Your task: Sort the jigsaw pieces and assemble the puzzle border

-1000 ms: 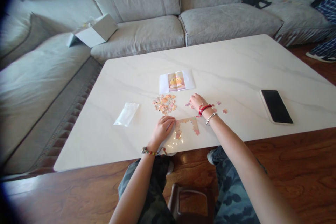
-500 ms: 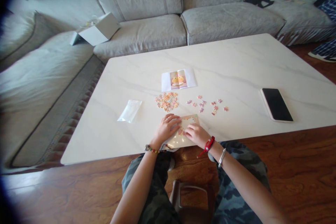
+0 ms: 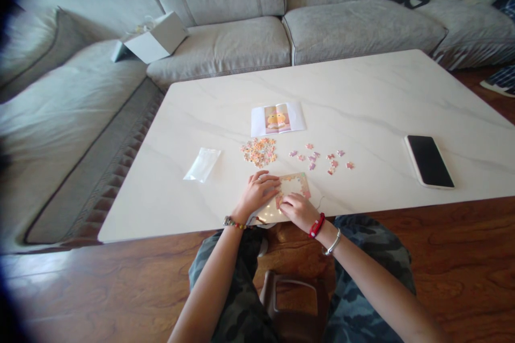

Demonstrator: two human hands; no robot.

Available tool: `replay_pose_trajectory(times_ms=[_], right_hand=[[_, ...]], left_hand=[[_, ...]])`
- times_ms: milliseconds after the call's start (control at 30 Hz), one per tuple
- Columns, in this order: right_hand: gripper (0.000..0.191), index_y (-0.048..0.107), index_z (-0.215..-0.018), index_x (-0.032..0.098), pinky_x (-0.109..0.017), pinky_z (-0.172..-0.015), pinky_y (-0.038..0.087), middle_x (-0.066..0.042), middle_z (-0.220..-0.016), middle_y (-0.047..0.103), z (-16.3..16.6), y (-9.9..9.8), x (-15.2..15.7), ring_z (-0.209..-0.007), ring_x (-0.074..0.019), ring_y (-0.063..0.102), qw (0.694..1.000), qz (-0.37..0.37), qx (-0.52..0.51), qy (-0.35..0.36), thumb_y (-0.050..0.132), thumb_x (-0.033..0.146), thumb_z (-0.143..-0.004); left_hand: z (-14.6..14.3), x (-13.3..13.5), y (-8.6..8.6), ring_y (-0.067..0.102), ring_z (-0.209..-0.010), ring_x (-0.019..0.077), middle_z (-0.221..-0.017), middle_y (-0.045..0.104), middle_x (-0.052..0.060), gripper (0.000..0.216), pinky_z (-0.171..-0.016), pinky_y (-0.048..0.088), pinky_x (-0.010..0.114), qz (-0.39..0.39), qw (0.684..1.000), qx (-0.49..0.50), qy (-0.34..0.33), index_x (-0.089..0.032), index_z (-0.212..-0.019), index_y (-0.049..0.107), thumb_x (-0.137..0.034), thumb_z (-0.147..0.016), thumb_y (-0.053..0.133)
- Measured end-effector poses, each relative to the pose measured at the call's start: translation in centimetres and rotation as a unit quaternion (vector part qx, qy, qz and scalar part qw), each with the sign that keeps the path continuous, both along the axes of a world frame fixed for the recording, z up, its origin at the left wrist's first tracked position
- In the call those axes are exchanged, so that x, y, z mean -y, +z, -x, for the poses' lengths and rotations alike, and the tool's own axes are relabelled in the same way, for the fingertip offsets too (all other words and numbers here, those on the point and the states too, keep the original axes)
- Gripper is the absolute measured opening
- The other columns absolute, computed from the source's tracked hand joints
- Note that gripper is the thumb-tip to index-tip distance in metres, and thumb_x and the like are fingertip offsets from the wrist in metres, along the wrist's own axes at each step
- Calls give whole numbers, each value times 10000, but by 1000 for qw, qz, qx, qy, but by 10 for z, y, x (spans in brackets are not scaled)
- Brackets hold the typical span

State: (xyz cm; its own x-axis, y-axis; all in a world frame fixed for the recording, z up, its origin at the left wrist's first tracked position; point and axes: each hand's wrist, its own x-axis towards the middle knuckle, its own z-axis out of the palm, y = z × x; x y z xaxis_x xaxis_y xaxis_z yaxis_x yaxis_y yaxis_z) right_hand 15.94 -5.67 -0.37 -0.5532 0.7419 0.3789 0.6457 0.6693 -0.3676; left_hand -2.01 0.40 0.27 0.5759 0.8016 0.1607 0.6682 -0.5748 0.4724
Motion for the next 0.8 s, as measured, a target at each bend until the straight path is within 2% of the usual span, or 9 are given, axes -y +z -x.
replay_pose_trajectory(times_ms=[333, 533, 800], right_hand=[[211, 595, -708, 161, -297, -678, 387, -51, -738, 575, 8, 6, 7, -721, -148, 488, 994, -45, 101, -26, 430, 115, -832], [252, 623, -905, 197, -305, -724, 431, -68, -835, 596, 3, 4, 7, -767, -157, 522, 998, -26, 62, -10, 391, 120, -843], [225, 614, -956, 224, -348, -754, 471, -85, -949, 573, 0, -1, 7, -855, -187, 538, 1000, 25, -1, 6, 427, 186, -837]], left_hand=[[1, -2, -3, 360, -1156, 221, -1116, 588, -17, 243, -951, 322, 388, 8, 1000, 7, 0, -276, -1027, 607, -362, -832, 491], [0, -2, 0, 361, -1156, 225, -1109, 590, -6, 235, -939, 332, 397, 10, 1000, 4, -1, -275, -1017, 613, -356, -824, 505], [0, -1, 1, 366, -1153, 225, -1107, 588, 4, 239, -937, 335, 399, 7, 1000, -1, 1, -277, -1021, 613, -358, -823, 506]])
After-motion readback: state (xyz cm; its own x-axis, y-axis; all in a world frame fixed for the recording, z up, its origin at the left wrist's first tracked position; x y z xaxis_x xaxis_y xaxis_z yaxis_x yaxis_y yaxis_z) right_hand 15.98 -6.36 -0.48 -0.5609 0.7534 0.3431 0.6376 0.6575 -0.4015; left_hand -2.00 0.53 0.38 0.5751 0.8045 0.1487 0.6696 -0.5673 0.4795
